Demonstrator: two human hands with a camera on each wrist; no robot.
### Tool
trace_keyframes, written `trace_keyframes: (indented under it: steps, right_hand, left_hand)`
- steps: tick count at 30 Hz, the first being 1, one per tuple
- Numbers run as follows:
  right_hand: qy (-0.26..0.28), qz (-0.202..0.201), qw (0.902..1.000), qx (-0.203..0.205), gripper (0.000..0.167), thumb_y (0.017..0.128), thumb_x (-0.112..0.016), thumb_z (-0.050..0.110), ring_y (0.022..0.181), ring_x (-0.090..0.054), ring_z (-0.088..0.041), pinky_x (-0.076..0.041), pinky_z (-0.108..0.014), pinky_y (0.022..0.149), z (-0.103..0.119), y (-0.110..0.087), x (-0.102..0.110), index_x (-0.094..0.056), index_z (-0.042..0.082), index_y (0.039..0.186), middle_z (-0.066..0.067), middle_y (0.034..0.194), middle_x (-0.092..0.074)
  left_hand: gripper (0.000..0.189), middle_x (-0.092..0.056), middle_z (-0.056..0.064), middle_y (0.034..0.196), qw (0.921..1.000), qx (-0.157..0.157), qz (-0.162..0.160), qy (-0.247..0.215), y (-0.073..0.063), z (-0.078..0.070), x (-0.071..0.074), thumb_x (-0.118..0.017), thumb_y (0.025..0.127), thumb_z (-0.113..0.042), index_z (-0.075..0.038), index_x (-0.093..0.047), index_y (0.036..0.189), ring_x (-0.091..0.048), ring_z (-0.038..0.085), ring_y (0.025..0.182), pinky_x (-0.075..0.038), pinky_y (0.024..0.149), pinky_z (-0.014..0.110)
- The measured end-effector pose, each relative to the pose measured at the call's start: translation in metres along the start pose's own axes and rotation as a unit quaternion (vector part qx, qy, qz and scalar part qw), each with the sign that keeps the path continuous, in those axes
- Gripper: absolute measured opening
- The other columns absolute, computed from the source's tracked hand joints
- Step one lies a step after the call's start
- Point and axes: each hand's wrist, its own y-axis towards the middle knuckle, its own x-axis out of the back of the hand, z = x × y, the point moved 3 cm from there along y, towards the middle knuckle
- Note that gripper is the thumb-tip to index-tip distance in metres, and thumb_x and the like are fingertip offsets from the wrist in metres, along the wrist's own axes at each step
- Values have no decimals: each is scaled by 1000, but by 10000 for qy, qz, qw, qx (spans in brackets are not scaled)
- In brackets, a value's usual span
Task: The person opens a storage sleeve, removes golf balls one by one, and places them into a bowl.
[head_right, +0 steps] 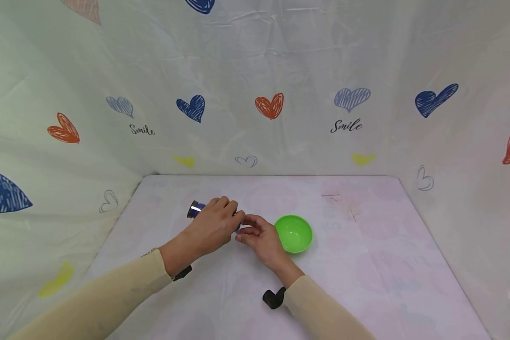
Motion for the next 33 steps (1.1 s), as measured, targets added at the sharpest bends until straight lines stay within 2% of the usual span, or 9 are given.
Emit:
trace_keyframes:
  steps: [4,9,13,18,22,27,33]
  right_hand:
    - [76,-76,9999,-48,55,91,-76,-6,102,-74,-6,-60,-25,86,-2,0,-1,-58,-3,143,-24,134,-68]
    - [438,-289,9986,-68,48,95,-73,-4,103,-76,-11,-61,-31,91,-3,-1,-1,-59,-4,141,-26,138,-66]
    - [866,-476,9950,-153,40,96,-71,-3,100,-77,-16,-62,-37,91,-3,-2,-3,-61,-6,135,-25,132,-69]
    - [1107,-591,9917,-264,35,95,-72,-5,99,-77,-17,-62,-39,92,-3,0,-6,-60,-8,128,-19,122,-73]
    - [1307,-569,9892,-342,36,96,-69,-9,100,-77,-17,-62,-38,92,-1,-1,-7,-61,-9,131,-13,123,-73]
    - [1586,-444,9854,-440,39,97,-66,-10,102,-76,-17,-61,-37,94,0,-1,-7,-60,-8,135,-8,123,-73]
    - [1461,-352,9873,-506,41,98,-66,-8,102,-77,-17,-61,-36,94,1,0,-5,-57,-6,138,-10,123,-72]
  left_hand:
    - [43,-64,3,100,10000,28,35,-64,0,1,1,-93,81,-34,-14,-70,112,-58,22,91,-54,75,32]
    - [37,-64,3,99,9998,48,-138,-163,0,3,2,-92,82,-30,-14,-70,107,-57,22,93,-53,73,33]
    - [32,-63,3,98,9996,17,-207,-164,0,4,2,-90,84,-27,-14,-69,105,-56,22,92,-53,73,33]
    - [29,-63,3,99,9998,10,-215,-32,0,3,4,-88,87,-26,-14,-69,105,-55,22,94,-54,77,34]
    - [32,-63,3,103,9997,-26,-246,39,1,1,7,-88,87,-29,-14,-69,108,-55,22,99,-53,84,35]
    - [34,-64,4,107,9999,39,-125,35,1,1,10,-88,88,-28,-14,-69,112,-55,23,103,-52,89,37]
    - [33,-65,7,112,9998,133,-132,-107,-1,4,9,-85,91,-25,-13,-68,117,-55,24,104,-54,91,39]
